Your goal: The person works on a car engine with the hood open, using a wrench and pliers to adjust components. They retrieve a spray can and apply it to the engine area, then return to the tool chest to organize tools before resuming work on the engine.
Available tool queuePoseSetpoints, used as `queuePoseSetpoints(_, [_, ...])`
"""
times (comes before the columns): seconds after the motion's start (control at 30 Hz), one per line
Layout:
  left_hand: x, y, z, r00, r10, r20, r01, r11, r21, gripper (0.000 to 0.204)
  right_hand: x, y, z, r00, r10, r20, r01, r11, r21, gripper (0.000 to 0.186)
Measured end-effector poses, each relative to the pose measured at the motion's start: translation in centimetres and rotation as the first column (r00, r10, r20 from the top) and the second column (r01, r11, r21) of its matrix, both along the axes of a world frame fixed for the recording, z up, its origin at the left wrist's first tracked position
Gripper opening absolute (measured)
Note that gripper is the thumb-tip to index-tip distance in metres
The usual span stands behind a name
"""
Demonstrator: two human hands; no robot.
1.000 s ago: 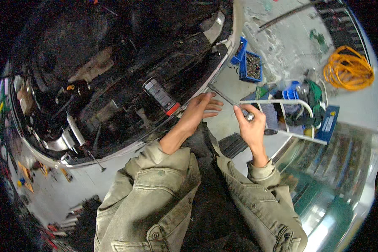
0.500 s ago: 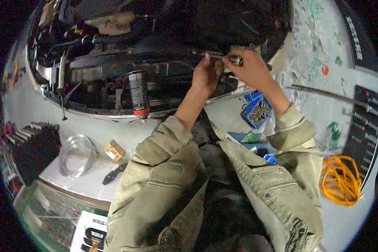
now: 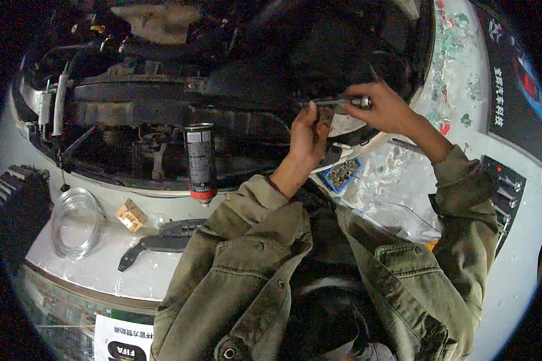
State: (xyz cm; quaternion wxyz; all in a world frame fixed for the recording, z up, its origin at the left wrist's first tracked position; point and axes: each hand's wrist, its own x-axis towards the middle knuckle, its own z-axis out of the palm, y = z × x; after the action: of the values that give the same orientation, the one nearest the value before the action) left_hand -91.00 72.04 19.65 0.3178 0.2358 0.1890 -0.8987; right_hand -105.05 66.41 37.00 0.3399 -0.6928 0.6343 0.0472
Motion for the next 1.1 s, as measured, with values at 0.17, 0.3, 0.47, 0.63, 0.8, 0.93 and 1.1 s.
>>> queuePoseSetpoints(0.17, [0.4, -0.2, -0.1, 0.983, 0.093, -0.159, -0.081, 0.993, 0.083, 0.025, 0.8, -2.2, 0.4, 0.86, 0.477, -0.182, -0.493, 0.869, -0.054, 0.028])
queuePoseSetpoints(0.3, [1.2, -0.5, -0.2, 0.901, 0.136, -0.413, -0.1, 0.989, 0.107, 0.024, 2.7, -3.4, -0.1, 0.926, 0.333, -0.179, -0.315, 0.941, 0.124, 0.032])
queuePoseSetpoints(0.47, [0.5, -0.7, 0.2, 0.952, 0.194, -0.238, -0.126, 0.954, 0.272, 0.028, 4.3, -3.7, -1.0, 0.938, -0.322, -0.125, 0.343, 0.91, 0.231, 0.028])
queuePoseSetpoints(0.63, [-1.0, -0.5, -0.3, 0.949, 0.269, -0.163, -0.244, 0.957, 0.157, 0.028, 2.6, -3.6, 0.2, 0.952, 0.142, -0.27, -0.076, 0.967, 0.242, 0.03])
queuePoseSetpoints(0.8, [-1.8, 0.6, -0.3, 0.928, 0.361, -0.094, -0.342, 0.924, 0.173, 0.028, 2.1, -4.4, 0.0, 0.359, 0.829, -0.429, -0.888, 0.444, 0.115, 0.035])
queuePoseSetpoints(0.93, [-2.0, 0.5, -0.1, 0.922, 0.369, -0.114, -0.347, 0.921, 0.179, 0.027, 3.1, -4.0, -1.3, 0.962, 0.118, -0.246, -0.053, 0.966, 0.255, 0.046])
queuePoseSetpoints(1.1, [-2.6, 0.9, -0.6, 0.906, 0.387, -0.172, -0.354, 0.915, 0.191, 0.02, 3.1, -2.4, -0.4, 0.857, 0.315, -0.407, -0.242, 0.945, 0.222, 0.039])
